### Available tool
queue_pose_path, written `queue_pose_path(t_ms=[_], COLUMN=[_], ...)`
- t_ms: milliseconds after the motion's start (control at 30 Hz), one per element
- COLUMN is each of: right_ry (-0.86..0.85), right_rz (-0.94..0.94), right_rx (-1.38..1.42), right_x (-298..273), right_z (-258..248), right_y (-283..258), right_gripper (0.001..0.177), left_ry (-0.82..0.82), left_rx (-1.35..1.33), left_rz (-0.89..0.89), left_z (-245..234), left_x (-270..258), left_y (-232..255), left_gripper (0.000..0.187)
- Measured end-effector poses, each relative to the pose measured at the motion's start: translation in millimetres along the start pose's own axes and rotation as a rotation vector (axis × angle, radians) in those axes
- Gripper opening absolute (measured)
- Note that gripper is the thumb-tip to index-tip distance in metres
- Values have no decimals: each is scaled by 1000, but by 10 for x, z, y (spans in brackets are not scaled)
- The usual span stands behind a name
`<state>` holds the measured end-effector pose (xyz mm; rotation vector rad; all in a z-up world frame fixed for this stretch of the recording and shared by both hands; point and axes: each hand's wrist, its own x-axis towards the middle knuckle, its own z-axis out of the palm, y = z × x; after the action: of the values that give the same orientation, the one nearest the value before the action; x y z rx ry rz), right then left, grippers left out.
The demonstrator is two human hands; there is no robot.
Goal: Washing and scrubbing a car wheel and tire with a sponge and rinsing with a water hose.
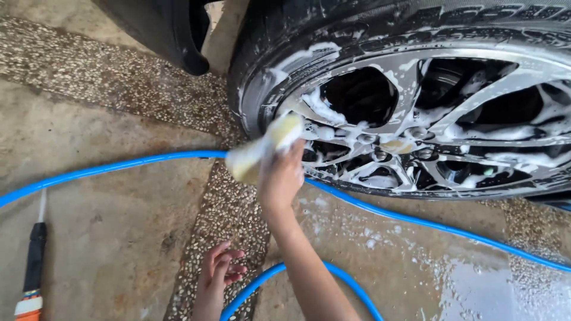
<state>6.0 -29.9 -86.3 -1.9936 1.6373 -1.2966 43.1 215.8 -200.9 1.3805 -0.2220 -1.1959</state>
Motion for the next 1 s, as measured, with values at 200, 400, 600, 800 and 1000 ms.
queue_pose_path(t_ms=[200,400,600,800,1000], right_ry=[67,-190,16,72,28], right_rz=[155,-168,75,-160,-101], right_rx=[209,-228,-347,-162,-31], right_x=[176,-333,296,438,800], right_z=[-29,-298,-933,-838,-761], right_y=[-263,622,599,-531,-227], right_gripper=[38,26,39,22,28], left_ry=[-6,45,11,0,-37], left_rx=[-5,-20,-33,7,-3], left_rz=[16,7,-8,17,70], left_z=[-82,-186,-257,17,-43], left_x=[-15,-20,25,-63,-1], left_y=[20,-82,-246,36,-63], left_gripper=[54,55,56,55,55])
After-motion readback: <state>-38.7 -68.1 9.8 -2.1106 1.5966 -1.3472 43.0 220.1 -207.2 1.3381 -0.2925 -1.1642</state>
